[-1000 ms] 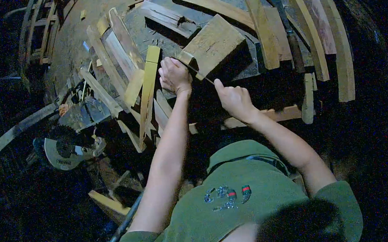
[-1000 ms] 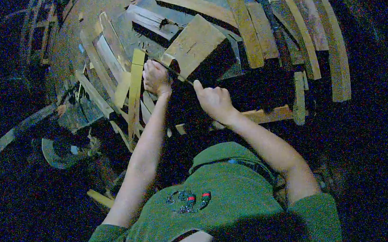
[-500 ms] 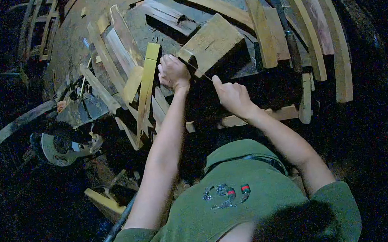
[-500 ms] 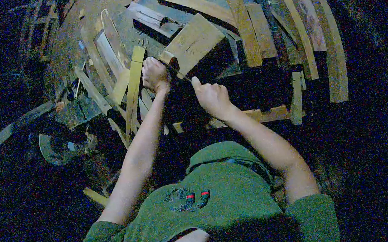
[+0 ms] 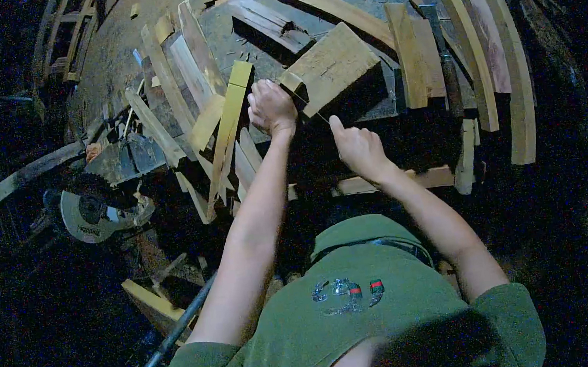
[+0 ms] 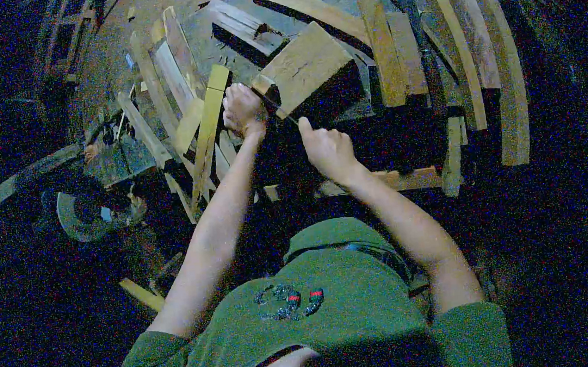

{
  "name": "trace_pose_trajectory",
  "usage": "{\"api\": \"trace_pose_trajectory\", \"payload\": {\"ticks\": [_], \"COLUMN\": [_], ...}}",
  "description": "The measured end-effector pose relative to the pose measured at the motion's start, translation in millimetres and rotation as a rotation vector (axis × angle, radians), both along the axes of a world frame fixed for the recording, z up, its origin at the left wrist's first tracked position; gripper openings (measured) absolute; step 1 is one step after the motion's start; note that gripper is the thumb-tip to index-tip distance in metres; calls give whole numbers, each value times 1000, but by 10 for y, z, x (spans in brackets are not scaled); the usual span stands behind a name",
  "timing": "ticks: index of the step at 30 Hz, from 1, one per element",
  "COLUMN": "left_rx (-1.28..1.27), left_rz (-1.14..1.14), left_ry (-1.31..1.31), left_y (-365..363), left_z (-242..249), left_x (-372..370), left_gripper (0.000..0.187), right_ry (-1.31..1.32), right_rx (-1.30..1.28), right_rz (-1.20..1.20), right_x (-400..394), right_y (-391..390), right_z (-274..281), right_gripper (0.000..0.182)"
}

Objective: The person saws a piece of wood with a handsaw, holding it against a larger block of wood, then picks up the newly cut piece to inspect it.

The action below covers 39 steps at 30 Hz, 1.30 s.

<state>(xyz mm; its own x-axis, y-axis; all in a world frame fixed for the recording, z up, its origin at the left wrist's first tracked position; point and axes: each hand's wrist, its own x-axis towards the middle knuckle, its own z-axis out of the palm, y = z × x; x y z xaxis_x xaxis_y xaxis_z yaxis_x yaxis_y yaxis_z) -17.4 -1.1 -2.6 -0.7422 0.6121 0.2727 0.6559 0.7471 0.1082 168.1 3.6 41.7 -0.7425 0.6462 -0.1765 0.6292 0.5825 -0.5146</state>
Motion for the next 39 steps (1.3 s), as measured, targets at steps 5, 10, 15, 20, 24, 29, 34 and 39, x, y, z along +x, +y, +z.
{"api": "trace_pose_trajectory", "payload": {"ticks": [5,10,15,20,24,29,34,39], "left_rx": [-1,-83,25,32,23,4,87,75], "left_rz": [40,58,3,101,87,48,24,66], "left_ry": [33,-40,-23,-16,-10,12,-6,66], "left_y": [27,25,0,17,44,33,34,36], "left_z": [-98,-93,-122,-197,-34,-15,-88,-220], "left_x": [-37,-49,-71,-102,-22,-25,-64,-96], "left_gripper": [19,22,20,19,20,20,19,19], "right_ry": [128,86,48,130,29,-62,77,-55], "right_rx": [16,54,38,21,-21,-120,4,-79], "right_rz": [-58,-57,-33,-43,-26,-7,-34,-20], "right_x": [-605,-309,-9,-584,-249,-74,-629,-49], "right_y": [232,103,8,220,110,42,254,30], "right_z": [-139,-145,-64,-117,-97,10,-104,-28], "right_gripper": [16,24,17,19,21,19,21,27]}}
